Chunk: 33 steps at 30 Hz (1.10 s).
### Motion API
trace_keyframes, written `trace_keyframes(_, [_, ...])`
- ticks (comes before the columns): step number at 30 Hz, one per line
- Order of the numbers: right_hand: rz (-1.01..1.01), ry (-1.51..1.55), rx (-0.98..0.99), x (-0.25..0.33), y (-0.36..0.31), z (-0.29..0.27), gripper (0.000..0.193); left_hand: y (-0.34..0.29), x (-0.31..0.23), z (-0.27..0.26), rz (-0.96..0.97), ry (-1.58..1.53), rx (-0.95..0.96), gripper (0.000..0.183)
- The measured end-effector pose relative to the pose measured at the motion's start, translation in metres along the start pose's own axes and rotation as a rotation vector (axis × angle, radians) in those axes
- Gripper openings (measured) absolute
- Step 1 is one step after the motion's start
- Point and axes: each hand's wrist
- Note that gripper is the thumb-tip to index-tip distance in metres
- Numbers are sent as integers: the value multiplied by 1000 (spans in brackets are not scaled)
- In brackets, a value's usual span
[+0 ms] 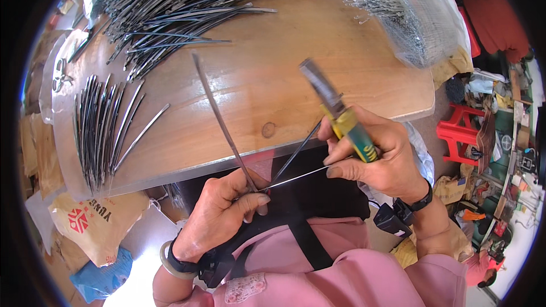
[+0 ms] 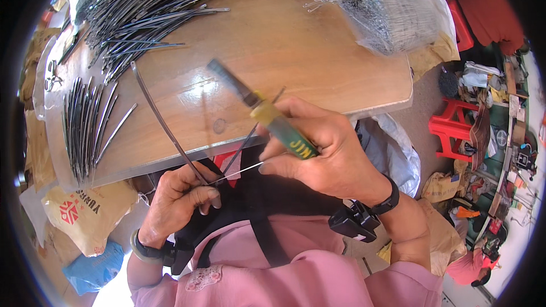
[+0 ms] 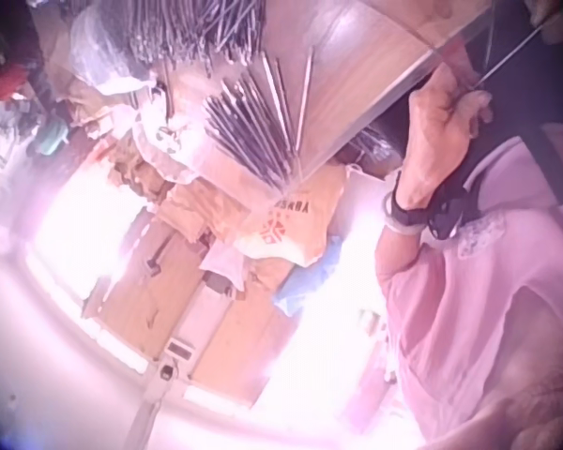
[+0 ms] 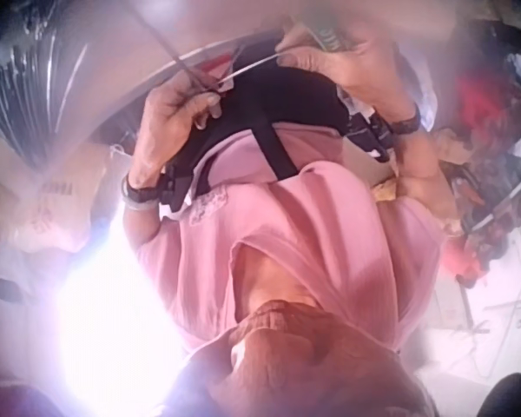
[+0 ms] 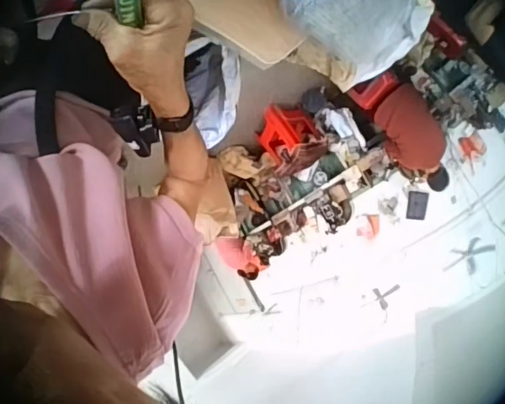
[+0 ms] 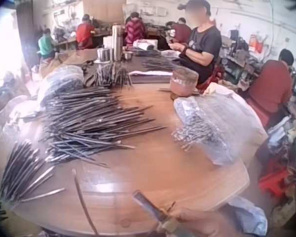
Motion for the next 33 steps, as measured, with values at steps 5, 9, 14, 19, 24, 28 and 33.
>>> trace_keyframes(5, [-100,-368,-87,15,1,3,22,0,3,-2,-50,-62,12,6])
trace_keyframes(9, [-311,-664,-37,11,15,3,24,-2,3,0,-99,-87,50,5])
trace_keyframes(14, [-405,-720,73,-3,22,10,26,-6,-1,2,-95,-53,8,4])
trace_keyframes(19, [-373,-734,45,-2,16,9,25,-4,-8,-1,-136,-108,80,15])
trace_keyframes(24, [-428,-747,-2,1,4,7,30,9,-11,-25,119,-143,218,29])
trace_keyframes(28, [-444,-687,19,8,2,14,30,13,-17,0,58,58,155,27])
trace_keyframes(33, [-485,-678,5,0,4,23,29,13,-2,16,-115,-362,178,22])
Point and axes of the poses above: each hand's wrist, its own y-axis towards the middle knuckle, its own z-axis out of the palm, x = y × z, and after that the axes turned 7 degrees about -y, right-handed
